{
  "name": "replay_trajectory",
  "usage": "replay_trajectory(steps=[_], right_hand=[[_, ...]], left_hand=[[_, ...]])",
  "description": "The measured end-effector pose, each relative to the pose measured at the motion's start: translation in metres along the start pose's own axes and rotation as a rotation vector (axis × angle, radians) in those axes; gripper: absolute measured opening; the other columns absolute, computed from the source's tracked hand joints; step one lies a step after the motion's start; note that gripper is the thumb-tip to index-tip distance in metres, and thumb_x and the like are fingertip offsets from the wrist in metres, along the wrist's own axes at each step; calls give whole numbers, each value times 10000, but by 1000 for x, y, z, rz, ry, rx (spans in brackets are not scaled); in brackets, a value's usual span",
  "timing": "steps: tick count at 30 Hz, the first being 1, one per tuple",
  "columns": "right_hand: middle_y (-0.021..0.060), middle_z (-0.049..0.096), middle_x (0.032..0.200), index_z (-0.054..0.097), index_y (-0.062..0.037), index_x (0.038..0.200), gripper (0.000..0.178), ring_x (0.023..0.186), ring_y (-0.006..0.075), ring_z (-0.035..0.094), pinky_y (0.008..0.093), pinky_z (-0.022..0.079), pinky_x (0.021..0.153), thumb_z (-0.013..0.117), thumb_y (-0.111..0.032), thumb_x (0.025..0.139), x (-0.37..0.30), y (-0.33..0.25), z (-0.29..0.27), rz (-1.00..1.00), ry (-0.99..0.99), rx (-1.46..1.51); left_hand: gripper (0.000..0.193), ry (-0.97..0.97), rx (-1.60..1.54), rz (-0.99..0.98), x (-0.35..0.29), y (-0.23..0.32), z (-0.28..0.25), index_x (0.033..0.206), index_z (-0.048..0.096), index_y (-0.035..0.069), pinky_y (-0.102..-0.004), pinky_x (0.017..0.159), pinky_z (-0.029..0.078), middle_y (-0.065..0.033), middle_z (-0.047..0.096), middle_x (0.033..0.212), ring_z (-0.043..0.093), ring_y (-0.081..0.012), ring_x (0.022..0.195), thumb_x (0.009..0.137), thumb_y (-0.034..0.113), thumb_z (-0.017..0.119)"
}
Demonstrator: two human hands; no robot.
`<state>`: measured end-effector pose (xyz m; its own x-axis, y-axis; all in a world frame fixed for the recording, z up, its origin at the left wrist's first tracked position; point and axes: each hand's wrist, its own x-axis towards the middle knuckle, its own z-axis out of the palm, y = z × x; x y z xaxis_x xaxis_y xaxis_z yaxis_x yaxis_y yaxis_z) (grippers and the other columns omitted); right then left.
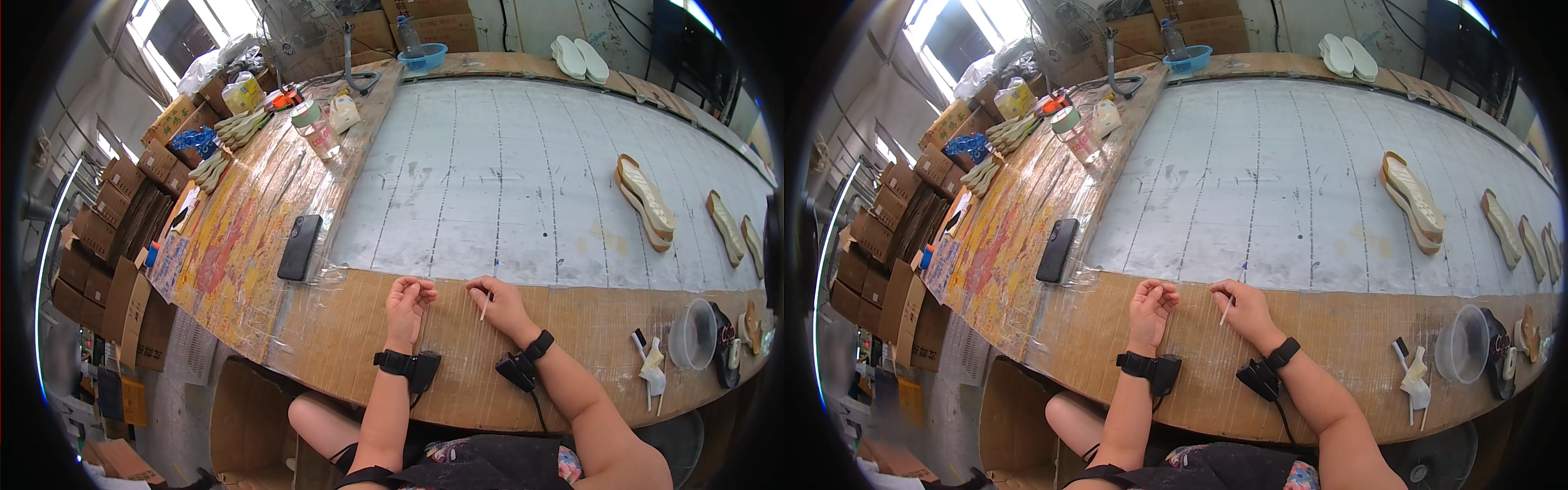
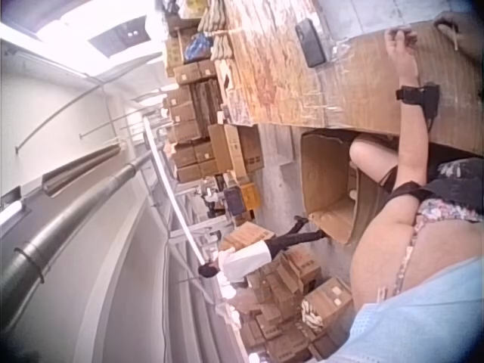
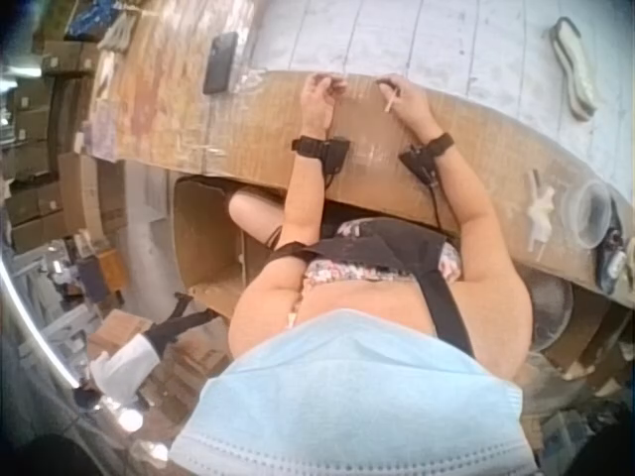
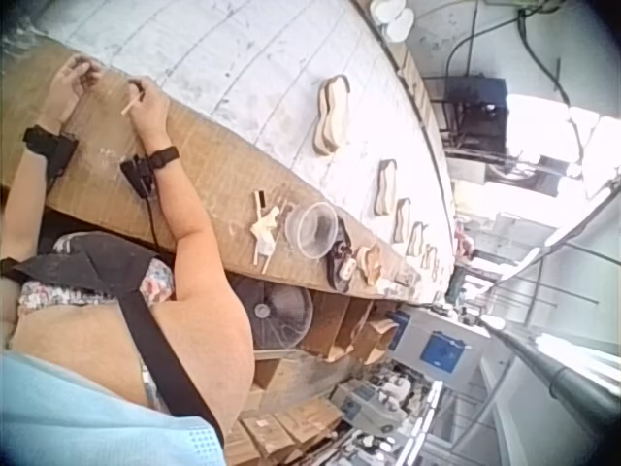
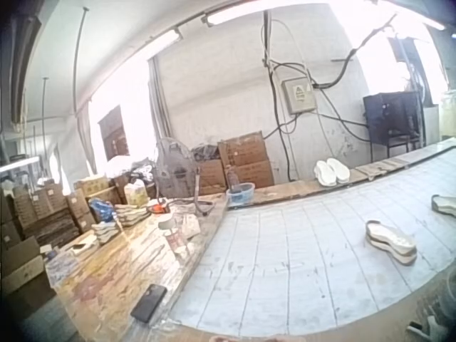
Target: The person picks up shoe soles from a conveyor belt, compares them by holding them together, and marks the belt with a pen before returning the soles.
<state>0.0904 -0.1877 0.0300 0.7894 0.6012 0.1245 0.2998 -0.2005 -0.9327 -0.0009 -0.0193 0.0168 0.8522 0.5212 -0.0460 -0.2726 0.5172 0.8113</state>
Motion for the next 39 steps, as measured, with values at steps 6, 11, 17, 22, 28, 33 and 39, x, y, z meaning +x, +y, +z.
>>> replay_trajectory(steps=[6, 11, 17, 22, 28, 33, 39], right_hand=[[93, 620, 758, 606, -40, 915, 167, 616, 164, 557, 274, 442, 587, 571, -138, 785, -2, -1, -5, -7, 1, -15], [83, 611, 723, 608, -42, 910, 164, 610, 164, 554, 276, 439, 580, 572, -142, 786, -5, 1, -4, -32, 19, -7], [103, 607, 731, 610, -42, 900, 155, 613, 175, 557, 285, 444, 581, 557, -133, 787, -11, -1, -16, 27, 24, 8], [120, 605, 757, 607, -34, 897, 163, 623, 191, 559, 290, 449, 575, 540, -127, 781, 4, 14, -8, -90, 27, 52], [53, 606, 743, 604, -28, 782, 214, 644, 71, 545, 245, 436, 555, 537, -227, 824, 31, 28, -47, 243, 39, 780], [163, 584, 762, 566, 1, 834, 234, 736, 302, 562, 364, 440, 675, 442, -198, 846, 65, 82, -214, -162, 1206, -251], [156, 548, 1029, 526, -58, 1024, 393, 975, 282, 506, 430, 378, 812, 538, -356, 767, 39, 120, -313, 641, 1533, -437]], left_hand=[[63, 6, -17, 9, -2, -3, 2, 925, 460, 55, -291, 690, 486, -107, 581, 841, 581, -178, 726, 862, 58, 449], [63, -5, -31, 19, -7, -1, 5, 930, 450, 62, -295, 691, 485, -118, 586, 850, 587, -187, 724, 867, 68, 443], [42, -10, -50, 2, -5, -11, 12, 900, 462, 65, -300, 700, 484, -118, 592, 827, 590, -200, 723, 858, 70, 464], [69, 3, -34, 43, 5, -11, 3, 913, 474, 71, -305, 704, 484, -115, 598, 839, 591, -202, 730, 845, 72, 485], [71, -10, 19, 34, 3, -13, 0, 923, 476, 73, -300, 726, 481, -106, 590, 873, 583, -192, 764, 852, 79, 479], [74, -33, 14, 52, 2, -16, 4, 928, 476, 70, -299, 738, 480, -104, 581, 887, 574, -182, 782, 855, 73, 469], [65, 9, 40, 34, 0, -11, 4, 918, 473, 70, -298, 729, 477, -96, 578, 876, 566, -174, 773, 854, 60, 463]])
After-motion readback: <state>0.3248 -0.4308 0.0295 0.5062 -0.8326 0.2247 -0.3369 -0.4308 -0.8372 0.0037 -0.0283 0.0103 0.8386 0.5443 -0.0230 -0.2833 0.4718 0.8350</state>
